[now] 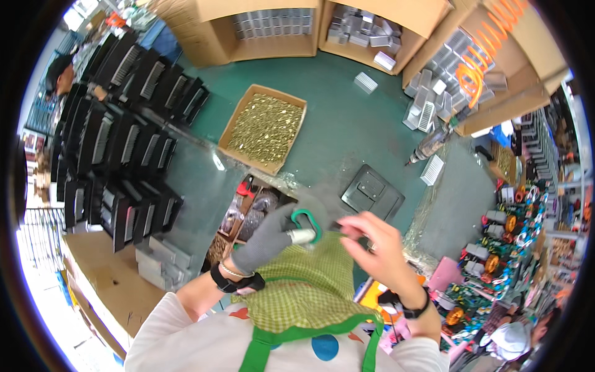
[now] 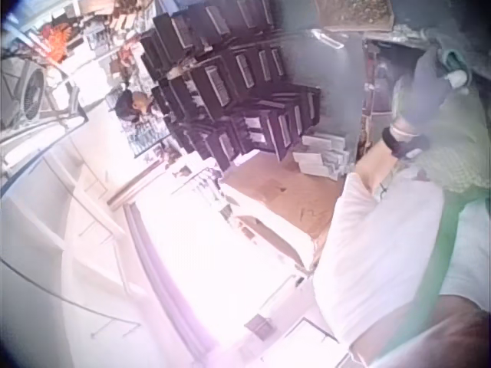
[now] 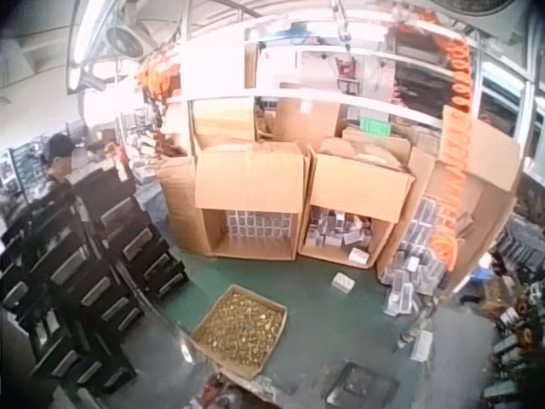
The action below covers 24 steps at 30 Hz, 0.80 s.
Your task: The worker is assembling electronic components, specifically interacting with small metal parts and a water bottle at a factory workstation.
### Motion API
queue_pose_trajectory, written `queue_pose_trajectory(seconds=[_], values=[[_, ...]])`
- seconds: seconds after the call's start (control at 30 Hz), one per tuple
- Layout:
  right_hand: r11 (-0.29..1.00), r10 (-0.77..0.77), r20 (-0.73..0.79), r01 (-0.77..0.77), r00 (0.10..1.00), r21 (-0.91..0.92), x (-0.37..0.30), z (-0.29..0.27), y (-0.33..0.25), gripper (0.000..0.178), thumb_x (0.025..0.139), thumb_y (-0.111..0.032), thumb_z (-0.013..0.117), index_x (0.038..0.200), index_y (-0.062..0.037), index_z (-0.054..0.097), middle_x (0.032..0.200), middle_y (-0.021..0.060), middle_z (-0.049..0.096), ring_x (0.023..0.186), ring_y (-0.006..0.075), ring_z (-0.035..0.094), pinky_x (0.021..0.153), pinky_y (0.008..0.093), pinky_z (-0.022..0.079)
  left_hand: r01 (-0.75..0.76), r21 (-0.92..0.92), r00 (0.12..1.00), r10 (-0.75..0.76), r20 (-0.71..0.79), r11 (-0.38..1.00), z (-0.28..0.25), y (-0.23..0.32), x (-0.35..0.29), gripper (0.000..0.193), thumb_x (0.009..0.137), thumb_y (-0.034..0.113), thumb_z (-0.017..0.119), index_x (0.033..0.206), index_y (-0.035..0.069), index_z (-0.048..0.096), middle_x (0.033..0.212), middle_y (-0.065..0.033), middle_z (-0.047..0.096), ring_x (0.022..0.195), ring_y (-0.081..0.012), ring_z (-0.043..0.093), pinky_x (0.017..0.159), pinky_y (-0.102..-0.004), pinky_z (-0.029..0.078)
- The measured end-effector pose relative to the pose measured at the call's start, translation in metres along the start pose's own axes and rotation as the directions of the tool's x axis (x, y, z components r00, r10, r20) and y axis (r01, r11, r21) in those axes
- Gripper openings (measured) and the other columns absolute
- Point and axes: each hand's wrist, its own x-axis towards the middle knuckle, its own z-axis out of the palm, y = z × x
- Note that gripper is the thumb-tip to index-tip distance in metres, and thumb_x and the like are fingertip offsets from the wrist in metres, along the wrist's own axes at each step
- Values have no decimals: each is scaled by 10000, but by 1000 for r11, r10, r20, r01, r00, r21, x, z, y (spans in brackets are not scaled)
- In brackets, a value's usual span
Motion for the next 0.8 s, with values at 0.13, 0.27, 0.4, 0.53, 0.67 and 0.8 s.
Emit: queue_pose_trajectory(seconds=[0.13,0.27,0.4,0.53,0.67,0.8], values=[[887,-402,136,422,905,-186,48,37,-21,270,696,-52,658,959,-69,596,755,52,548,643,183,545,555,284,438,-37,176,968,79,-240,984,-12,24,-30,289,814,89,604,1067,3,493,923,-15,555,834,-76,543,705,-238,468],[704,-619,281,677,733,-215,69,44,-25,277,672,-62,663,943,-77,607,694,34,517,583,184,517,508,297,411,-106,242,828,220,-516,964,5,40,-55,149,819,97,605,890,-27,564,748,6,547,750,-46,485,653,-238,446],[640,-607,451,739,654,-210,66,74,-34,291,675,-34,634,962,-17,591,612,54,545,521,192,541,499,305,432,-22,555,600,455,-658,832,27,21,-85,153,789,127,609,846,-11,572,694,-96,549,613,-173,504,581,-304,417],[630,-634,527,773,566,-73,58,108,-45,249,698,-10,613,946,10,604,539,79,535,452,231,525,443,331,418,117,580,373,506,-778,806,36,7,-117,140,753,135,594,798,8,557,736,-140,520,671,-342,527,565,-385,416],[566,-728,560,809,397,162,24,167,-74,217,718,-7,592,934,6,601,579,112,568,500,248,571,468,335,446,145,476,99,466,-879,867,41,-32,-175,125,759,131,577,776,11,545,715,-153,519,653,-355,522,559,-395,417],[578,-540,812,799,221,167,-31,260,-99,251,767,-78,579,1001,11,567,621,143,597,516,276,588,466,341,453,235,297,-149,337,-930,925,59,-82,-268,132,744,159,580,783,36,553,711,-156,553,662,-362,535,579,-434,411]])
